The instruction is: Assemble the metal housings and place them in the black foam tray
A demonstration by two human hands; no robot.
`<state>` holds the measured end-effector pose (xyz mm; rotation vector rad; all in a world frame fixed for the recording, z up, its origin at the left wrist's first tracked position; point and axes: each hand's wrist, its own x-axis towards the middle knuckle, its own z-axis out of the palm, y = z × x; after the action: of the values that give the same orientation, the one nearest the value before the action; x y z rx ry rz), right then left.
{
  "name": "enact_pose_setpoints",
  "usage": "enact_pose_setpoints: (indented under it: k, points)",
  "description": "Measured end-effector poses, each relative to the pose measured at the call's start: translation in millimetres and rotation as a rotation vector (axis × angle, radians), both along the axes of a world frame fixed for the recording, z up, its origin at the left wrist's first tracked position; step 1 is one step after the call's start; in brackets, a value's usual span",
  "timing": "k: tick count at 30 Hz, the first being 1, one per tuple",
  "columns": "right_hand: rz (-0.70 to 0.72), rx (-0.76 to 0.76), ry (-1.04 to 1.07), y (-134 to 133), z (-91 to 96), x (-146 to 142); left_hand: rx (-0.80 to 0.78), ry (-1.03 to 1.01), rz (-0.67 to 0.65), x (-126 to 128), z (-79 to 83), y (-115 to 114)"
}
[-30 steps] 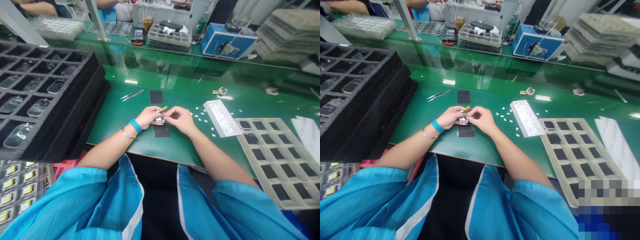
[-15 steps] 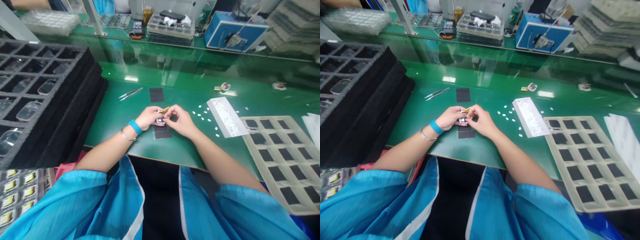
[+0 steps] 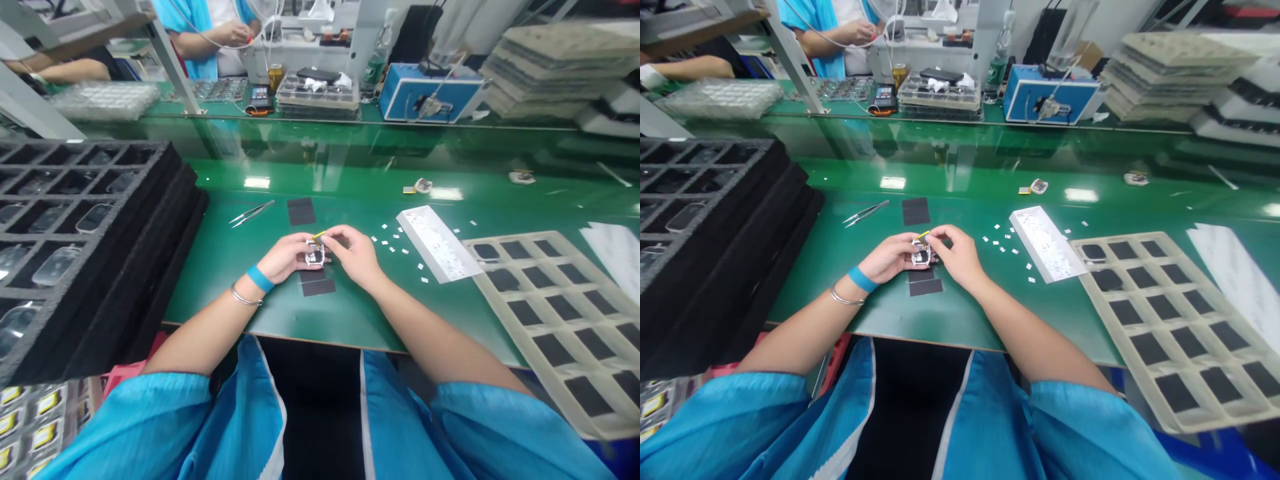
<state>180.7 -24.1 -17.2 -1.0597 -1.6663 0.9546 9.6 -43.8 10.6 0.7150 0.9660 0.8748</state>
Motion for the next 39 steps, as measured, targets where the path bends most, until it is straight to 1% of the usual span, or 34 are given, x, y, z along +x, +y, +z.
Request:
enact_pose_setpoints:
  k: [2, 4, 8, 11, 15, 17, 19, 20, 22, 24, 26, 27, 28, 31, 33, 36, 38, 39]
  points:
    - [-0.059, 0.113, -0.065, -3.6, 5.4, 0.1, 0.017, -0.054, -0.058, -1.2, -0.3, 0.4]
    - [-0.089, 0.213, -0.137, -7.1, 9.0, -0.5, 0.044, -0.033, -0.065, -0.7, -1.7, 0.6]
    - [-0.094, 0.396, -0.26, -11.9, 7.8, -4.4, 0.053, 0.07, 0.03, 3.4, -5.1, 0.6]
    - [-0.064, 0.514, -0.338, -15.5, 4.0, -7.6, 0.02, 0.024, 0.09, 4.3, -5.0, 1.7]
    - [-0.025, 0.608, -0.453, -18.6, 0.5, -9.9, -0.052, -0.096, 0.136, 0.7, -2.7, 3.9]
    - [-0.016, 0.608, -0.441, -16.7, -1.1, -10.1, -0.026, -0.113, 0.127, -2.2, -2.9, 5.0]
    - [-0.011, 0.558, -0.353, -12.5, -3.0, -9.3, 0.044, -0.122, 0.101, -5.1, -4.7, 5.9]
    - [-0.011, 0.5, -0.28, -10.1, -4.0, -8.6, 0.084, -0.128, 0.078, -6.3, -6.3, 6.1]
    - [0.018, 0.307, -0.096, -6.4, -6.1, -7.1, 0.152, -0.128, 0.02, -7.9, -10.1, 6.1]
    - [0.122, 0.056, 0.057, -5.1, -8.5, -5.9, 0.192, -0.111, -0.036, -8.3, -14.3, 5.5]
    - [0.233, -0.128, 0.116, -5.7, -11.5, -5.3, 0.219, -0.091, -0.074, -8.0, -17.5, 6.0]
    - [0.25, -0.173, 0.117, -6.2, -13.3, -5.3, 0.234, -0.085, -0.083, -8.0, -18.5, 6.9]
    - [0.237, -0.189, 0.113, -6.5, -15.2, -5.6, 0.249, -0.082, -0.089, -8.0, -19.0, 8.2]
    - [0.126, -0.171, 0.123, -7.3, -20.2, -8.2, 0.294, -0.084, -0.082, -7.7, -19.4, 12.8]
    - [0.092, -0.162, 0.135, -7.5, -21.3, -9.9, 0.322, -0.085, -0.067, -5.5, -20.2, 14.6]
    - [0.145, -0.215, 0.166, -7.0, -17.8, -8.5, 0.312, -0.045, -0.055, -1.7, -19.0, 12.5]
    - [0.199, -0.271, 0.214, -6.4, -12.5, -4.7, 0.284, -0.003, -0.035, -5.0, -10.6, 2.9]
    - [0.218, -0.294, 0.251, -6.2, -9.6, -2.4, 0.278, 0.001, -0.018, -10.0, -2.7, -6.2]
